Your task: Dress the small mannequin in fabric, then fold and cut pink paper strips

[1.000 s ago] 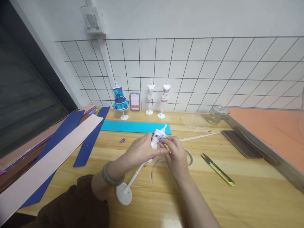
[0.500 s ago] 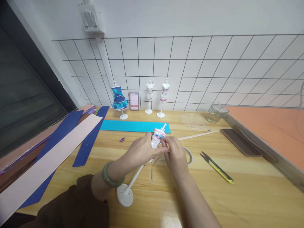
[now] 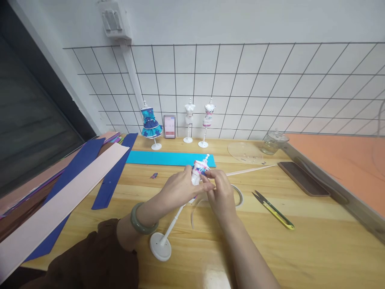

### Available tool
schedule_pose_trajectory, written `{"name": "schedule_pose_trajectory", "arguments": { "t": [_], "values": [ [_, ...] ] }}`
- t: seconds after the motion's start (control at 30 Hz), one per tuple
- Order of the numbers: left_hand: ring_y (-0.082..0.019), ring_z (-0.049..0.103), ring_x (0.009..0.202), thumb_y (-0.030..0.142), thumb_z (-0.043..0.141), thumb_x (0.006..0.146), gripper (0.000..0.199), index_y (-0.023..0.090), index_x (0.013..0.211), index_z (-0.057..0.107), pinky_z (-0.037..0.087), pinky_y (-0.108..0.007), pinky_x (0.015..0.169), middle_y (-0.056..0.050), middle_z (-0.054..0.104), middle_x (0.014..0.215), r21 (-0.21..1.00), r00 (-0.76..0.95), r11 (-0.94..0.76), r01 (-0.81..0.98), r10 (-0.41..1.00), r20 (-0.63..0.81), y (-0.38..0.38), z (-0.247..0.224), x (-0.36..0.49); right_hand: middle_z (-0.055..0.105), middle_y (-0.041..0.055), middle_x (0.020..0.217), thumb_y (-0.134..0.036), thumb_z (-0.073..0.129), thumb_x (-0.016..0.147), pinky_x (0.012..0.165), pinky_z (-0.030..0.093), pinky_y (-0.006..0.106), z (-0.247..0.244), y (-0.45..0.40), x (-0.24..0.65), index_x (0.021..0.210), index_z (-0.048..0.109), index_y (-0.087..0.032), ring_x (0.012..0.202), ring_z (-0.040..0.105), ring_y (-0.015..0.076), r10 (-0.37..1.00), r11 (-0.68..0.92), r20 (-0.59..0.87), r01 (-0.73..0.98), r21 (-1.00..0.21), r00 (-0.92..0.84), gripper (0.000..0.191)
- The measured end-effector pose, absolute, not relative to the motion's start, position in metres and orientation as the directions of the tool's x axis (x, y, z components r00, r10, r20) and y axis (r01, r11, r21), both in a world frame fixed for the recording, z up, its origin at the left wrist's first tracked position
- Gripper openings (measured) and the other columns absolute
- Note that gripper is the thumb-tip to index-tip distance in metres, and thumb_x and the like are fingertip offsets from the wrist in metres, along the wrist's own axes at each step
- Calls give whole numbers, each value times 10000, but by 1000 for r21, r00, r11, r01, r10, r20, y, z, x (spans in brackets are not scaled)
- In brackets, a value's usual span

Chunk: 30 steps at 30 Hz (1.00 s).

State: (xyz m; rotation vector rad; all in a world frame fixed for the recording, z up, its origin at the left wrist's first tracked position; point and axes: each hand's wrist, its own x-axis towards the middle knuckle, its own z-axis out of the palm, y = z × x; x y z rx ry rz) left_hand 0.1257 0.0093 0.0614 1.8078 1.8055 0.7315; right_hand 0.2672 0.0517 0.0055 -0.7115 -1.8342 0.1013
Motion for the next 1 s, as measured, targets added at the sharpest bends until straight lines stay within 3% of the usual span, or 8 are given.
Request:
{"name": "schedule_pose_trajectory", "arguments": {
  "t": [0.2,0.43,0.6,0.83,1.0],
  "values": [
    [-349,592,835,768,491,597,742,153,1013,492,371,-327,646,-147,628,846,639,-48,32,768,999,7,12,57,130,566,40,812,-183,480,869,642,430,308,4,50,265,892,513,-216,747,548,172,597,737,785,499,-456,-165,52],
    [-302,600,836,759,408,668,677,170,991,487,384,-309,623,-120,626,905,623,-4,-6,782,1000,15,12,60,127,601,45,848,-199,468,875,695,450,318,4,53,268,929,559,-217,796,577,178,652,732,743,382,-565,-151,108],
    [-292,596,850,787,350,671,712,175,1012,478,403,-319,635,-111,621,945,596,8,-12,803,1000,9,10,63,128,591,46,868,-222,561,827,700,466,334,4,52,268,1019,541,-230,804,578,187,623,754,766,384,-533,-159,193],
    [-313,590,880,766,408,663,716,185,1074,485,392,-319,633,-117,625,963,621,22,-25,783,1000,13,9,58,129,577,35,805,-202,493,863,647,445,310,5,50,267,890,546,-223,725,561,165,634,732,761,423,-533,-138,63],
    [-284,587,860,722,470,669,640,202,1039,518,376,-286,611,-93,627,965,704,38,-52,708,999,36,12,55,125,594,24,771,-269,492,870,688,449,315,6,49,267,848,565,-214,734,570,163,763,627,644,319,-711,-64,94]
  ]
}}
